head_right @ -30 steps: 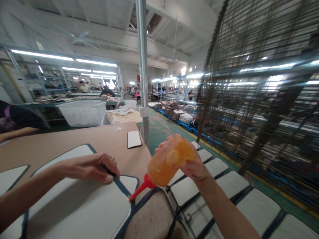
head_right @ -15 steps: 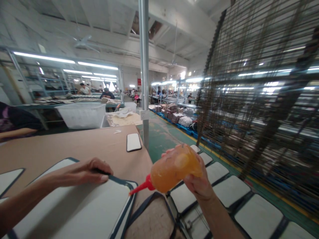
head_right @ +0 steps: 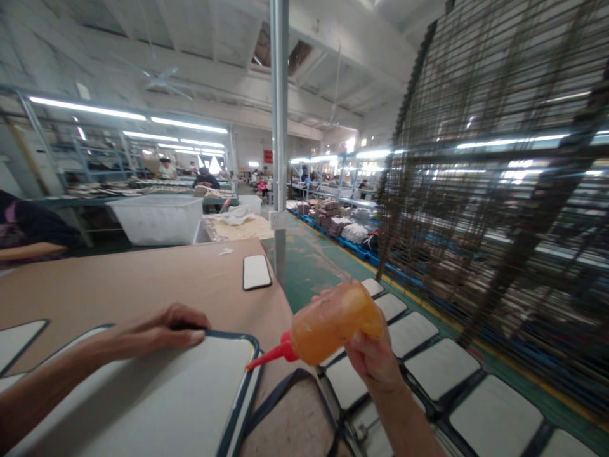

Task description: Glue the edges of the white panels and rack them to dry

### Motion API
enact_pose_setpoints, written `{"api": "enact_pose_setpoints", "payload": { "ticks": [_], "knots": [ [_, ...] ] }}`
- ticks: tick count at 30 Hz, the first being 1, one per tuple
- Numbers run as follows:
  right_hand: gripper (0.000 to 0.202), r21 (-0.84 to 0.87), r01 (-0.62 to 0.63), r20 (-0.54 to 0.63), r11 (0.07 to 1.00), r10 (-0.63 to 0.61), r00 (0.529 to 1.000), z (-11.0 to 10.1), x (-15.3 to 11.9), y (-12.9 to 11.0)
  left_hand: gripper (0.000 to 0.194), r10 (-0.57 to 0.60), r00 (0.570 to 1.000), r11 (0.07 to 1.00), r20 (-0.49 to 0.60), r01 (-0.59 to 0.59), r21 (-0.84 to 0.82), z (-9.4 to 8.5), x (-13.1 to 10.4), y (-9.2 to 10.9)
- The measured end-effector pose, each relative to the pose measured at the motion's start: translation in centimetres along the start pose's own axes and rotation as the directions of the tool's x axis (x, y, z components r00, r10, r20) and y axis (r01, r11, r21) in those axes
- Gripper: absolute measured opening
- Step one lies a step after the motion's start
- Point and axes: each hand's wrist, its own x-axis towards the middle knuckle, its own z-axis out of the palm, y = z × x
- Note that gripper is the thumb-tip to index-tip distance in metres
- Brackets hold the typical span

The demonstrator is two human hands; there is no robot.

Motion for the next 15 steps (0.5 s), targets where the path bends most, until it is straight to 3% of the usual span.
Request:
{"api": "enact_pose_setpoints", "payload": {
  "ticks": [7, 15],
  "knots": [
    [0.047, -0.040, 0.015, 0.158, 0.999, -0.008, 0.987, -1.2, -0.4, 1.1, 0.035, -0.054, 0.998, 0.988, -0.035, 0.049, -0.146, -0.1, 0.4, -1.5],
    [0.054, -0.053, 0.036, 0.104, 0.998, -0.031, 0.994, 0.2, -0.8, 0.9, 0.026, -0.167, 0.979, 0.936, -0.113, 0.122, -0.329, -0.1, 0.5, -1.8]
  ]
}}
